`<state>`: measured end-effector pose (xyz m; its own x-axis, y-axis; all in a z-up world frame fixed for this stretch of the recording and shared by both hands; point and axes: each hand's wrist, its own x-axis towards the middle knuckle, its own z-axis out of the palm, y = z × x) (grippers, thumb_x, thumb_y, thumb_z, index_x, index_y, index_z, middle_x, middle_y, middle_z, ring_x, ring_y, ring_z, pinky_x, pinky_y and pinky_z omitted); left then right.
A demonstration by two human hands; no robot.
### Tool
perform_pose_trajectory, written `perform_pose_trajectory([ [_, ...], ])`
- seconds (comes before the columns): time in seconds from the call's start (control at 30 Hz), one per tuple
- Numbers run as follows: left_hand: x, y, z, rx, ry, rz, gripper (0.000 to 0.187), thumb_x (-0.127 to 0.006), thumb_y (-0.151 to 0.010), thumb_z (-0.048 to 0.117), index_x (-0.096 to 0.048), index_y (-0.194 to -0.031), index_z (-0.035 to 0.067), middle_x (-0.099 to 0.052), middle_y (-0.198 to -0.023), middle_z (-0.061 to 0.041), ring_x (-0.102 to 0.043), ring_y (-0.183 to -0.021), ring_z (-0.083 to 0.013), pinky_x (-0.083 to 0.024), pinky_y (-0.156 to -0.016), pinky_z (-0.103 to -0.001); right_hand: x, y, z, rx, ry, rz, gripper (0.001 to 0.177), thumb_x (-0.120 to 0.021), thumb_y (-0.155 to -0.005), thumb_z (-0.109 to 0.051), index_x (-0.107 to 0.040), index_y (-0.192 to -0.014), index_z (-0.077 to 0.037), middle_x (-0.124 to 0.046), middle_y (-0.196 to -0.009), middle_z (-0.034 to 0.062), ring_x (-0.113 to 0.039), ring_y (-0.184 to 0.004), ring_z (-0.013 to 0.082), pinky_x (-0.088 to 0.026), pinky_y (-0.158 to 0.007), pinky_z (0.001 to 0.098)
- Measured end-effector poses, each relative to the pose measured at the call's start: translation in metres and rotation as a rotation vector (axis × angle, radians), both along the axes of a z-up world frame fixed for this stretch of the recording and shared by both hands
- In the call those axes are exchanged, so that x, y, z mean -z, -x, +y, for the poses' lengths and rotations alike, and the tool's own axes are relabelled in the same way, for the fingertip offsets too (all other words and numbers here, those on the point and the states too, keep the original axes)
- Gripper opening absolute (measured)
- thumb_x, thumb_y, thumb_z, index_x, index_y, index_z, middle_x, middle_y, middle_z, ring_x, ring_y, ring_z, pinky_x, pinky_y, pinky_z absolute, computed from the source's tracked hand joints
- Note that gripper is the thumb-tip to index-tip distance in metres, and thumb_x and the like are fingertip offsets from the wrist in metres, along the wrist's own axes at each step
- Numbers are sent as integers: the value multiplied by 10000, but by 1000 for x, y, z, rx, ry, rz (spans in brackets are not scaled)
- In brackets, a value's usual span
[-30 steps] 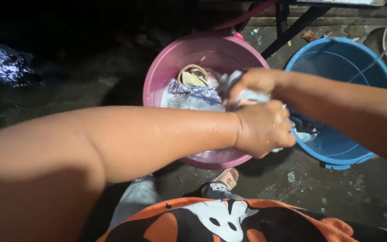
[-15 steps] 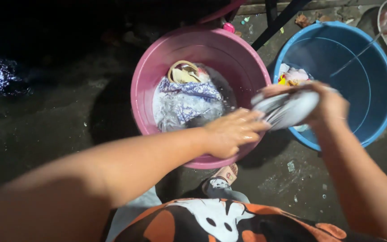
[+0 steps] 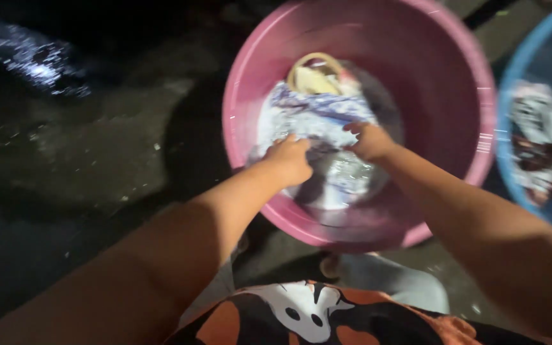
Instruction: Hand-washing various pieces of clothing in a pink tub of soapy water.
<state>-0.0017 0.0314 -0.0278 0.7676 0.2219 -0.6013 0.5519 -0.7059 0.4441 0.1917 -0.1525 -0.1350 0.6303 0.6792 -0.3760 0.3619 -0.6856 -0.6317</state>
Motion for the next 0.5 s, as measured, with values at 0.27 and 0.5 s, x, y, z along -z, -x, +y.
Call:
perform_pose_trajectory([
  [0.27,67,6,29,-116,40,40,500,-660,-826,212,-649,-1323,158,-591,-1414,-162,-577,-1288,-393,-486,-1069,-453,167,55,16,-163,537,-140,620,-760,-819,-457,-598,-1329,-145,-608,-1290,201,-607,-1149,416,-491,-939,514],
  [0.5,78,-6,17,-443,256,-33,837,-801,-719,282,-456,-1478,198,-616,-1376,-186,-604,-1270,-352,-485,-1071,-401,-111,73,21,265,-125,-134,248,-710,-863,-150,-692,-1035,27,-714,-886,180,-675,-808,265,-531,-742,378],
])
